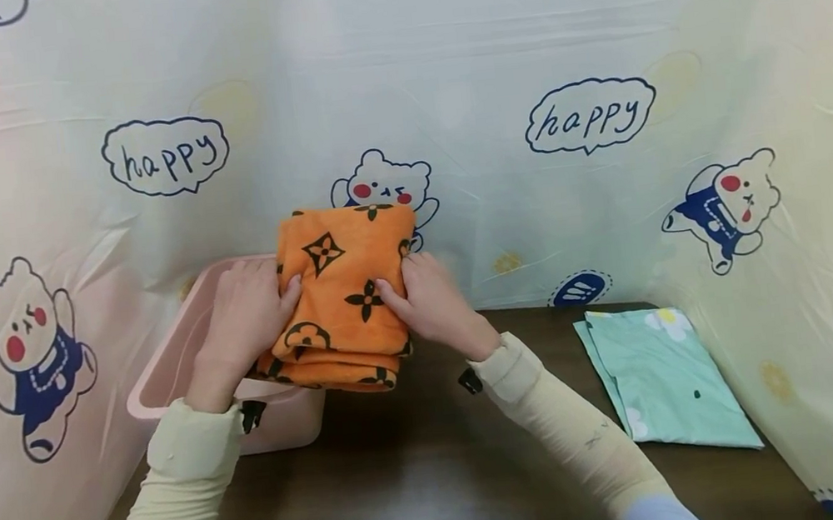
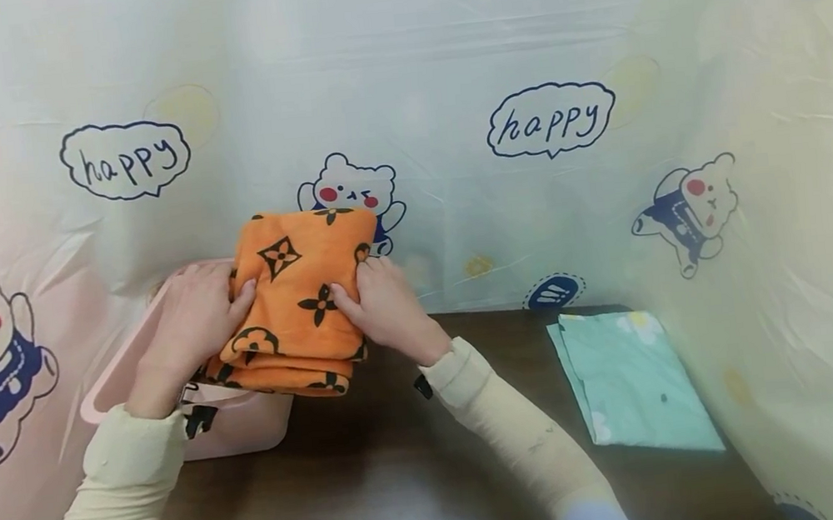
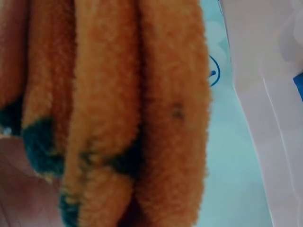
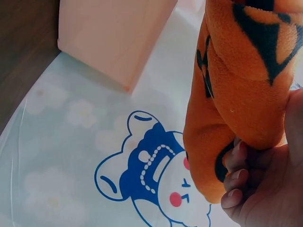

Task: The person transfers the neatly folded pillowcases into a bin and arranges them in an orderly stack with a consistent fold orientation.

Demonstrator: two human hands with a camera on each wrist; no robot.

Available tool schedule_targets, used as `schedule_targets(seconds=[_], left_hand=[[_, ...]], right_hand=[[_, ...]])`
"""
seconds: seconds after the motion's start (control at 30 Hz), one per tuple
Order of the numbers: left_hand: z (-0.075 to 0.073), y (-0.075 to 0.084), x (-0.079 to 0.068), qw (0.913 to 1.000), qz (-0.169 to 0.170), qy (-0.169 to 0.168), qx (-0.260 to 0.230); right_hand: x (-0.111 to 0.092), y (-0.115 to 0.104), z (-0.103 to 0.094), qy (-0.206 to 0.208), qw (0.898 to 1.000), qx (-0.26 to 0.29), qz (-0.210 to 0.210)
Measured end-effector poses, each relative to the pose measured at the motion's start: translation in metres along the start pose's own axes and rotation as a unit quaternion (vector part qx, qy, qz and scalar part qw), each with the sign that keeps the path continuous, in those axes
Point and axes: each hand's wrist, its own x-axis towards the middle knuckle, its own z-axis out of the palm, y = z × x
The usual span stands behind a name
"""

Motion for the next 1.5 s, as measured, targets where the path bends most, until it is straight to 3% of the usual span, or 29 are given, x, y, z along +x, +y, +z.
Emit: schedule_targets(seconds=[0.2,0.57,0.93,1.5], left_hand=[[-0.008,-0.005,-0.003,0.9999,-0.008,0.005,-0.003],[-0.020,-0.017,-0.007,0.9993,-0.032,-0.018,-0.006],[-0.021,-0.031,-0.015,0.9988,-0.047,-0.010,-0.010],[-0.017,-0.052,-0.017,0.9982,-0.048,-0.032,-0.016]], right_hand=[[0.005,-0.007,0.000,0.000,1.000,0.001,-0.013],[0.016,-0.019,0.005,-0.014,1.000,0.016,-0.022],[0.033,-0.024,0.015,-0.019,0.999,-0.017,-0.047],[0.048,-0.031,0.026,-0.049,0.997,0.001,-0.056]])
